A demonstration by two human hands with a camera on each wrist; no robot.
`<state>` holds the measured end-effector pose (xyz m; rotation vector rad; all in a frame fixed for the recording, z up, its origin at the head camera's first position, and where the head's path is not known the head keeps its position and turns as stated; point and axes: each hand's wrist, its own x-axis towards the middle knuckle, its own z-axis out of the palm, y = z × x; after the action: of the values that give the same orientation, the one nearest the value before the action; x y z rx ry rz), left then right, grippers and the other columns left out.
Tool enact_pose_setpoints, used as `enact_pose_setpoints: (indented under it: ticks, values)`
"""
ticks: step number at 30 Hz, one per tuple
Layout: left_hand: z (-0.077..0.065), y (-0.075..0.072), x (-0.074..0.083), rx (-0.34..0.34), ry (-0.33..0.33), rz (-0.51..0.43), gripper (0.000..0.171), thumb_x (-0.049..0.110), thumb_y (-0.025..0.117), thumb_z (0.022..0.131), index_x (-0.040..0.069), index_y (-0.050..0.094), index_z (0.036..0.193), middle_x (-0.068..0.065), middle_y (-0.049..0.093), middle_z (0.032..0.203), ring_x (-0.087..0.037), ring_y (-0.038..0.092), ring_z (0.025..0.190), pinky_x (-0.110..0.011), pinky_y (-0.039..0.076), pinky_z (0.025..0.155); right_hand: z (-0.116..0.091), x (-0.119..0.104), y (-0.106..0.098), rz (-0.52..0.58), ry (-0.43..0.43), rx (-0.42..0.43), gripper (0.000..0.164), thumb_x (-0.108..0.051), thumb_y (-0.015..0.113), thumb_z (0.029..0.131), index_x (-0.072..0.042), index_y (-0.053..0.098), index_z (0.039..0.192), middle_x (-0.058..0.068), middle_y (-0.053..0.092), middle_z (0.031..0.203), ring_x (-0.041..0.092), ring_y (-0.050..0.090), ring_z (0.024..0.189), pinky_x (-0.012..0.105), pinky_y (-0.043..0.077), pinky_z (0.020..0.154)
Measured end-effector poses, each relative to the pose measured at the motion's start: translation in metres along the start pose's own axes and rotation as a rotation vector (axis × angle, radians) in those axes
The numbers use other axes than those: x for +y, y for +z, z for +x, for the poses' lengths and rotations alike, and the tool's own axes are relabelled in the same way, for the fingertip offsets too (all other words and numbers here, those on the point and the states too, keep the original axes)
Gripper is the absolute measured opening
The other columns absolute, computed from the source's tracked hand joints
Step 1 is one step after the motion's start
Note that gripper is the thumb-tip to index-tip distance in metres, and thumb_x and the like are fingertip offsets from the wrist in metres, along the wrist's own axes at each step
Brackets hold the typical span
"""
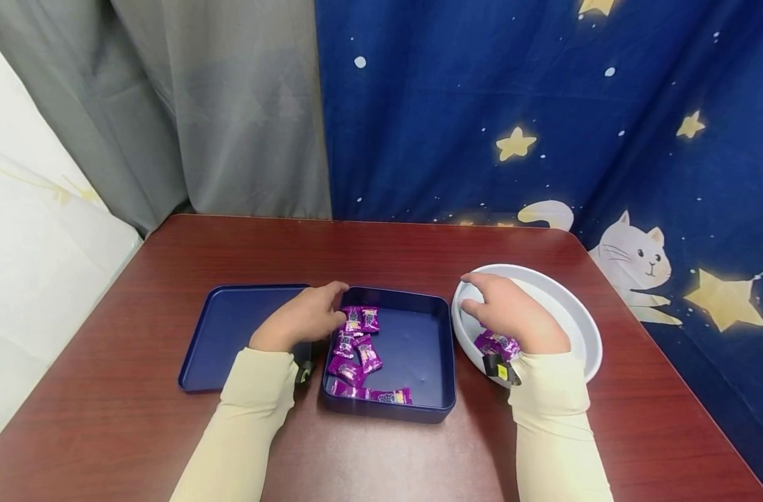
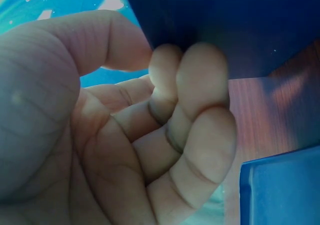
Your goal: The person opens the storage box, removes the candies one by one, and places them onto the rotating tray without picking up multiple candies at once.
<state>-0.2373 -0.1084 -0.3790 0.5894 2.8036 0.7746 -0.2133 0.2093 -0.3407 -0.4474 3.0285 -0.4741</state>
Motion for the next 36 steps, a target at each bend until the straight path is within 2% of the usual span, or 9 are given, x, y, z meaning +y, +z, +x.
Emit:
enact_pose_setpoints:
  ticks: [6,14,18,31,36]
  values:
    - [0.000,0.001,-0.001,0.000,-0.001,0.000,0.053,0.019,0.058,0.087,0.005,0.043,0.136,-0.013,0.061,0.109,-0.023,0.054,0.091,-0.049,0.048,0.088,0.002,-0.020,0.003,-0.011,-0.048,0.001,0.050,-0.025,0.058,0.089,-0.002,0.049,0.132,0.019,0.055,0.129,0.032,0.047,0.120,0.052,0.036,0.102]
    - [0.000,0.001,-0.001,-0.005,0.002,-0.006,0.053,0.018,0.058,0.087,0.005,0.042,0.137,-0.013,0.060,0.110,-0.023,0.054,0.090,-0.048,0.048,0.088,0.003,-0.051,0.014,-0.055,-0.179,-0.007,0.047,-0.025,0.061,0.088,-0.001,0.053,0.128,0.017,0.060,0.120,0.028,0.053,0.111,0.047,0.041,0.099]
    - [0.000,0.001,-0.001,-0.003,0.002,-0.007,0.053,0.018,0.058,0.087,0.005,0.043,0.136,-0.013,0.060,0.109,-0.022,0.054,0.089,-0.048,0.048,0.088,0.003,-0.065,0.018,-0.072,-0.195,-0.031,0.047,-0.027,0.063,0.087,-0.004,0.055,0.127,0.014,0.060,0.121,0.026,0.054,0.111,0.045,0.042,0.099]
    - [0.001,0.001,-0.001,0.005,-0.005,0.004,0.054,0.020,0.059,0.087,0.005,0.043,0.137,-0.013,0.061,0.107,-0.023,0.054,0.093,-0.049,0.047,0.090,0.014,-0.083,0.037,-0.114,-0.221,-0.112,0.047,-0.030,0.066,0.085,-0.010,0.058,0.126,0.009,0.062,0.118,0.023,0.056,0.106,0.043,0.045,0.096]
    - [0.002,0.000,0.000,0.007,-0.009,0.000,0.054,0.020,0.059,0.087,0.005,0.043,0.136,-0.011,0.060,0.103,-0.023,0.054,0.091,-0.049,0.048,0.089,0.015,-0.087,0.044,-0.122,-0.263,-0.166,0.046,-0.029,0.070,0.081,-0.010,0.059,0.122,0.009,0.064,0.111,0.020,0.058,0.096,0.040,0.049,0.090]
